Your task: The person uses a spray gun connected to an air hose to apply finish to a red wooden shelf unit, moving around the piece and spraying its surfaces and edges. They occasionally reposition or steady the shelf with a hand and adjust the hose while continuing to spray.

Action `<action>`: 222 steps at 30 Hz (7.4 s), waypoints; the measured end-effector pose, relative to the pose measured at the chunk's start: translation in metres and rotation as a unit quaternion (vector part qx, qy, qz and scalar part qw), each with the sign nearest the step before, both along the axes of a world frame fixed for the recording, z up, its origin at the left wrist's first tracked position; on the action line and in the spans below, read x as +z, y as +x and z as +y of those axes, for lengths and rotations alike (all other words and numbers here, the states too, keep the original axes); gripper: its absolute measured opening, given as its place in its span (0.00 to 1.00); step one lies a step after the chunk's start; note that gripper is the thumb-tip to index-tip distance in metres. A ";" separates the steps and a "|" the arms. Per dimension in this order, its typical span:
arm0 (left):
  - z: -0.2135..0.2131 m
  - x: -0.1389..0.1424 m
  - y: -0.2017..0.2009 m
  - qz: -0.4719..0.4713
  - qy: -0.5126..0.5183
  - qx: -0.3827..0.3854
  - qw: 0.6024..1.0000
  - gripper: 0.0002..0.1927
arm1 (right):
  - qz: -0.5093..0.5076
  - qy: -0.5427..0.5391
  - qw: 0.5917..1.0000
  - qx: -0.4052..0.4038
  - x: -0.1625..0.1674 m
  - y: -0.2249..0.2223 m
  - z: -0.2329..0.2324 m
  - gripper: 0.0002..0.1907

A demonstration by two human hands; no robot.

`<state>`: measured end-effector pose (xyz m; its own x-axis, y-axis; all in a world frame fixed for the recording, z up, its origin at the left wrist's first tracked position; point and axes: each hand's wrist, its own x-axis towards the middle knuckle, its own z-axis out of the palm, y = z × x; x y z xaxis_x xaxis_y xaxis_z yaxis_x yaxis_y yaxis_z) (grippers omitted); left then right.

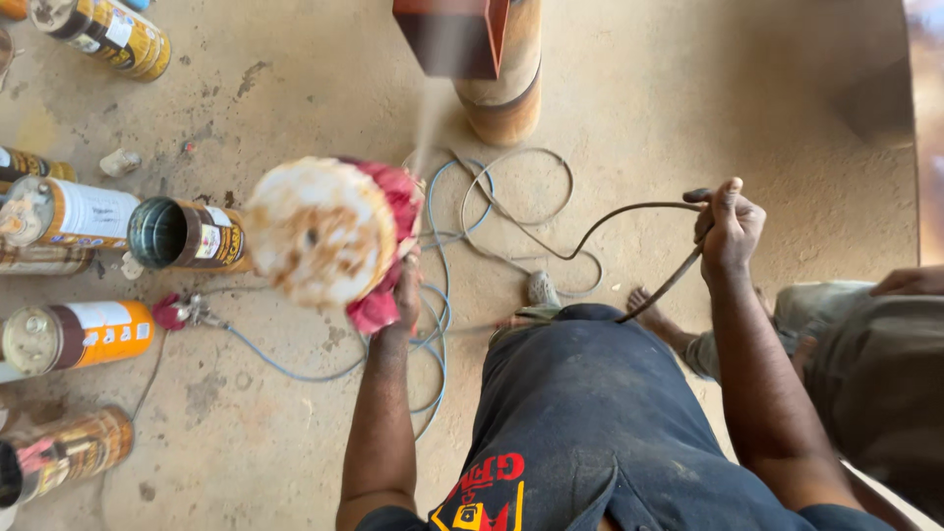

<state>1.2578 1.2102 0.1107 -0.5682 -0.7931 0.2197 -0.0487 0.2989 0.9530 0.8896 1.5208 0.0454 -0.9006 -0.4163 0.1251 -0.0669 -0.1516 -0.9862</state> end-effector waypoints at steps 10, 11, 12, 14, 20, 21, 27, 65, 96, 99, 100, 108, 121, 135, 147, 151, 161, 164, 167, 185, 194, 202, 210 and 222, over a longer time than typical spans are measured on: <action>-0.002 0.028 -0.060 -0.097 -0.004 -0.027 0.995 0.06 | -0.050 0.063 0.996 -0.041 0.019 -0.075 -0.013 0.32; -0.009 0.034 -0.067 -0.084 -0.111 -0.022 0.990 0.04 | -0.043 0.070 0.996 -0.036 0.020 -0.086 -0.018 0.34; -0.012 0.040 -0.073 -0.075 -0.214 -0.014 0.974 0.04 | -0.045 0.077 0.996 -0.023 0.021 -0.098 -0.024 0.33; -0.016 0.057 -0.083 -0.055 0.009 0.039 0.998 0.09 | -0.050 0.087 0.995 0.006 0.019 -0.120 -0.040 0.32; -0.034 0.131 -0.128 -0.101 0.120 0.185 0.970 0.12 | -0.065 0.184 0.973 0.126 -0.003 -0.209 -0.085 0.31; -0.032 0.140 -0.143 -0.120 0.110 0.212 0.964 0.11 | -0.075 0.173 0.969 0.158 -0.010 -0.225 -0.091 0.31; 0.001 0.224 -0.234 -0.063 0.111 0.285 0.950 0.09 | -0.078 0.234 0.918 0.309 -0.012 -0.312 -0.087 0.36; -0.117 0.236 -0.657 -0.153 0.149 0.331 0.919 0.10 | 0.064 0.239 0.701 0.669 0.021 -0.693 -0.345 0.42; -0.220 0.124 -0.817 0.060 0.282 0.417 0.862 0.10 | -0.408 0.067 0.621 0.666 0.082 -0.698 -0.884 0.47; -0.230 0.121 -0.826 -0.060 0.243 0.472 0.846 0.11 | -0.415 0.073 0.624 0.658 0.076 -0.694 -0.941 0.47; -0.232 0.120 -0.830 -0.072 0.270 0.477 0.834 0.11 | -0.426 0.056 0.613 0.663 0.071 -0.692 -0.958 0.46; -0.262 0.114 -0.871 -0.010 0.288 0.530 0.797 0.12 | -0.515 -0.029 0.582 0.629 0.072 -0.679 -1.064 0.40; -0.175 0.150 -0.893 0.209 0.236 0.590 0.743 0.18 | -0.560 0.132 0.177 0.799 0.080 -0.620 -0.777 0.39; -0.025 0.226 -0.870 0.155 0.101 0.566 0.803 0.21 | -0.105 0.010 -0.206 0.973 0.040 -0.622 -0.404 0.37; 0.066 0.346 -0.864 -0.050 -0.027 0.753 0.656 0.15 | 0.185 0.167 -0.057 0.967 -0.061 -0.716 -0.405 0.16; 0.090 0.340 -0.862 -0.018 0.073 0.793 0.604 0.11 | 0.238 0.163 -0.010 0.957 -0.065 -0.763 -0.400 0.20; 0.089 0.288 -0.798 -0.178 0.137 0.793 0.566 0.11 | 0.161 0.178 0.129 0.962 0.025 -0.816 -0.447 0.20; 0.062 0.272 -0.782 -0.183 0.147 0.787 0.571 0.11 | 0.125 0.183 0.183 0.958 0.034 -0.822 -0.447 0.18; 0.034 0.261 -0.775 -0.177 0.147 0.739 0.633 0.11 | 0.120 0.244 0.237 0.933 0.033 -0.823 -0.445 0.16; -0.004 0.237 -0.718 -0.260 0.016 0.722 0.641 0.10 | -0.020 0.228 0.269 0.936 0.031 -0.834 -0.431 0.13; -0.148 0.233 -0.835 -0.202 0.150 0.596 0.763 0.10 | -0.061 0.143 0.283 0.946 0.024 -0.887 -0.444 0.19; -0.247 0.242 -0.937 -0.244 0.092 0.485 0.835 0.09 | -0.056 0.115 0.376 0.918 0.019 -0.933 -0.440 0.20; -0.234 0.240 -0.928 -0.230 0.102 0.490 0.834 0.09 | -0.083 0.123 0.366 0.919 0.014 -0.933 -0.439 0.19; -0.047 0.230 -0.752 -0.202 0.124 0.729 0.642 0.13 | -0.051 0.196 0.287 0.936 0.020 -0.877 -0.432 0.19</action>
<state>0.5059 1.1631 0.3411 0.8476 -0.5281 0.0520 -0.3618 -0.5036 0.7845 0.0126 1.0892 0.0650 0.9569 -0.1474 -0.2500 -0.1983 0.2970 -0.9341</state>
